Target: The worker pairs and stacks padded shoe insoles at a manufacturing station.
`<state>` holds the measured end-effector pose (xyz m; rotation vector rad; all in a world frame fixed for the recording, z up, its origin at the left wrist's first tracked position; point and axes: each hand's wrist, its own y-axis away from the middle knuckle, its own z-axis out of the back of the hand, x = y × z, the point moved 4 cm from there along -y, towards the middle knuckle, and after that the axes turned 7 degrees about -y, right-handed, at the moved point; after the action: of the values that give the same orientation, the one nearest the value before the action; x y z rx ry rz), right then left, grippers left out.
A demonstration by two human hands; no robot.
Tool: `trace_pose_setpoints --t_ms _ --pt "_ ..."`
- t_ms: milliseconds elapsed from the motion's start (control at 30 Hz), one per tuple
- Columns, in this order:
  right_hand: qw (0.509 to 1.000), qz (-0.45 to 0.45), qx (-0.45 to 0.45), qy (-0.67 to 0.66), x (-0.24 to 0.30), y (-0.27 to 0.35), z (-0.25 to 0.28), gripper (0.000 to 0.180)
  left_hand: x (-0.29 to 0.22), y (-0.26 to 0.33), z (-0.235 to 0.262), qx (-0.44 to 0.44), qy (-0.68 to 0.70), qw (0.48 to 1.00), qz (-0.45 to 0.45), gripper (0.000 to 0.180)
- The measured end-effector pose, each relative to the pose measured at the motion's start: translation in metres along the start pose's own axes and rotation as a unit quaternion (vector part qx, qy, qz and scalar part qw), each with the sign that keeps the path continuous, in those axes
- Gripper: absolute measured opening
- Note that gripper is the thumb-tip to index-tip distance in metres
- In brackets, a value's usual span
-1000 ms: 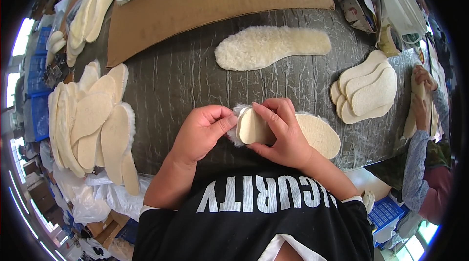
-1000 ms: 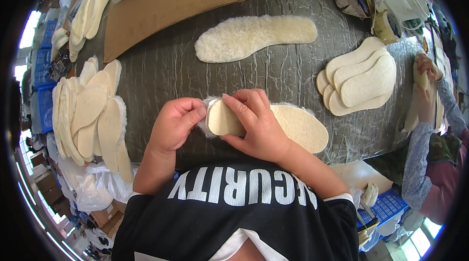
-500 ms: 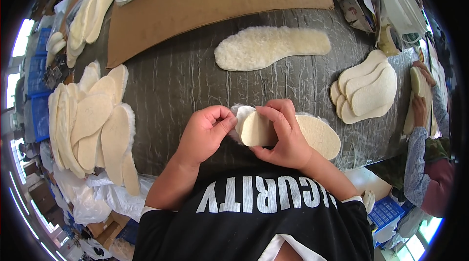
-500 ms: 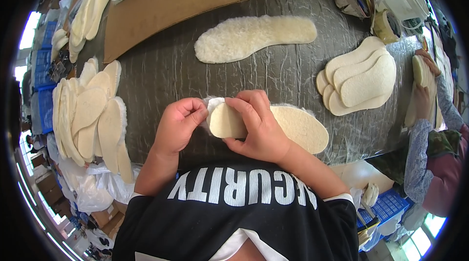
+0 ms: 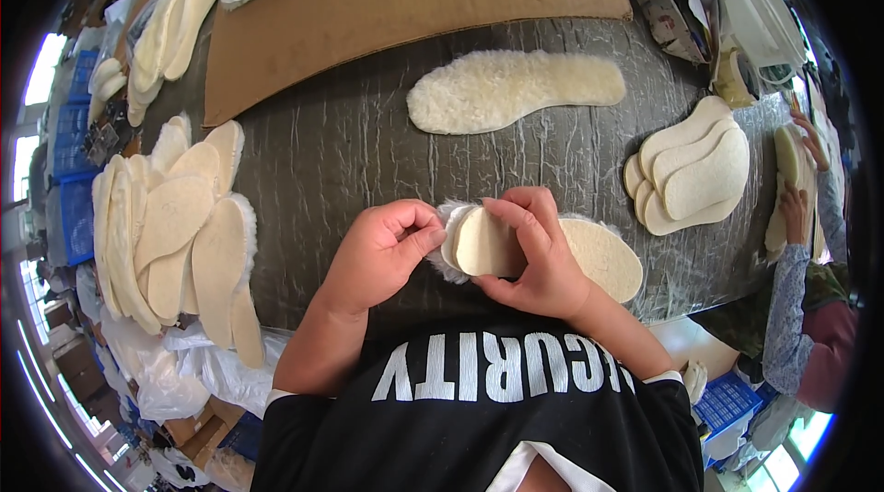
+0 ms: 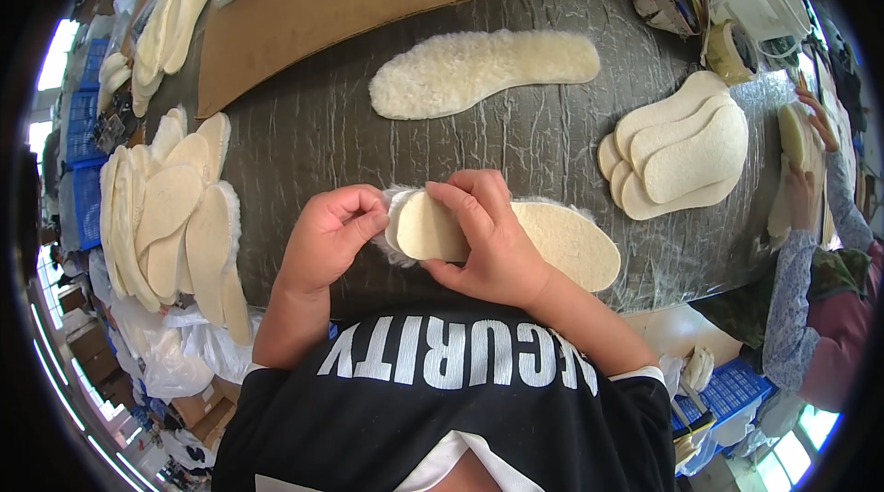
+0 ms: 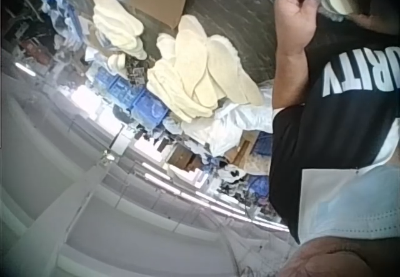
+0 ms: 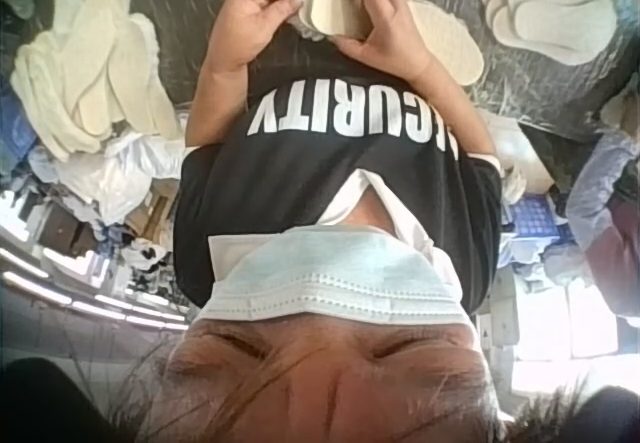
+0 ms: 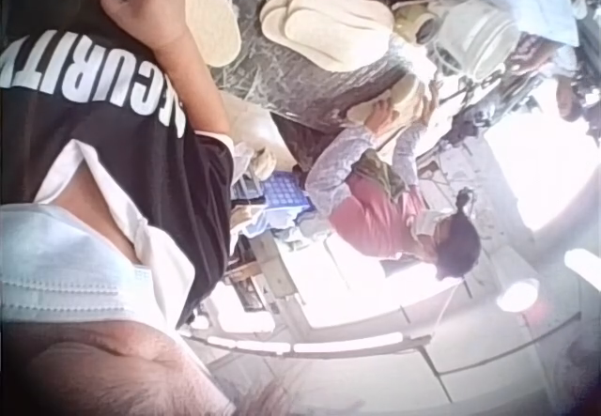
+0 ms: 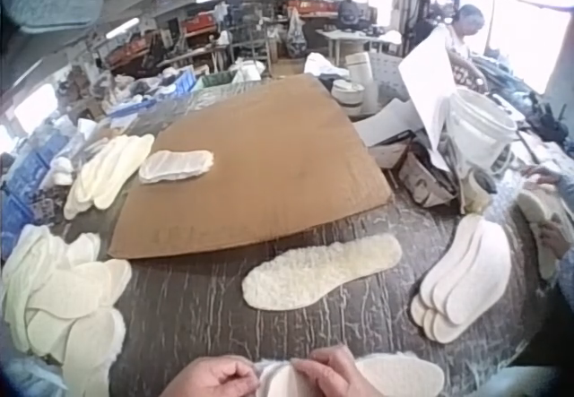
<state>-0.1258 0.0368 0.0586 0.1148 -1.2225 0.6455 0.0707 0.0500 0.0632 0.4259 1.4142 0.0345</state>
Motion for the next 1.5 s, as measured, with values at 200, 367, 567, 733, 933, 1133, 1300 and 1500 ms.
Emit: trace_pose_setpoints --t_ms 200,367,567,733,933,1133,1300,1500 --pt "1.0 -0.004 0.01 0.0 0.001 0.0 -0.001 0.08 0.002 0.0 -0.003 0.008 0.014 1.0 0.005 0.01" --pt "1.0 -0.004 0.015 0.001 0.001 0.001 -0.001 0.081 0.001 -0.001 -0.005 0.008 0.018 1.0 0.005 0.009" --pt "1.0 -0.002 0.015 0.0 0.002 0.0 0.0 0.081 -0.001 -0.001 -0.005 0.01 0.008 1.0 0.012 0.009" --pt "1.0 0.002 0.01 0.004 0.002 0.0 -0.002 0.081 -0.003 0.0 -0.006 0.006 0.004 1.0 0.017 0.009" --pt "1.0 0.016 -0.001 0.026 0.002 0.003 -0.003 0.082 -0.005 0.004 -0.007 -0.008 -0.004 1.0 0.003 0.012" --pt "0.997 0.045 0.008 0.06 0.007 0.003 -0.006 0.083 -0.004 0.006 -0.016 -0.004 0.168 0.985 0.021 0.027" --pt "0.993 0.081 0.002 0.087 0.008 0.008 -0.01 0.087 -0.003 0.006 -0.018 0.032 0.056 0.995 0.072 0.03" --pt "0.985 -0.011 -0.01 0.174 0.014 0.0 0.022 0.087 0.01 0.013 -0.002 -0.029 -0.056 0.997 0.051 0.023"
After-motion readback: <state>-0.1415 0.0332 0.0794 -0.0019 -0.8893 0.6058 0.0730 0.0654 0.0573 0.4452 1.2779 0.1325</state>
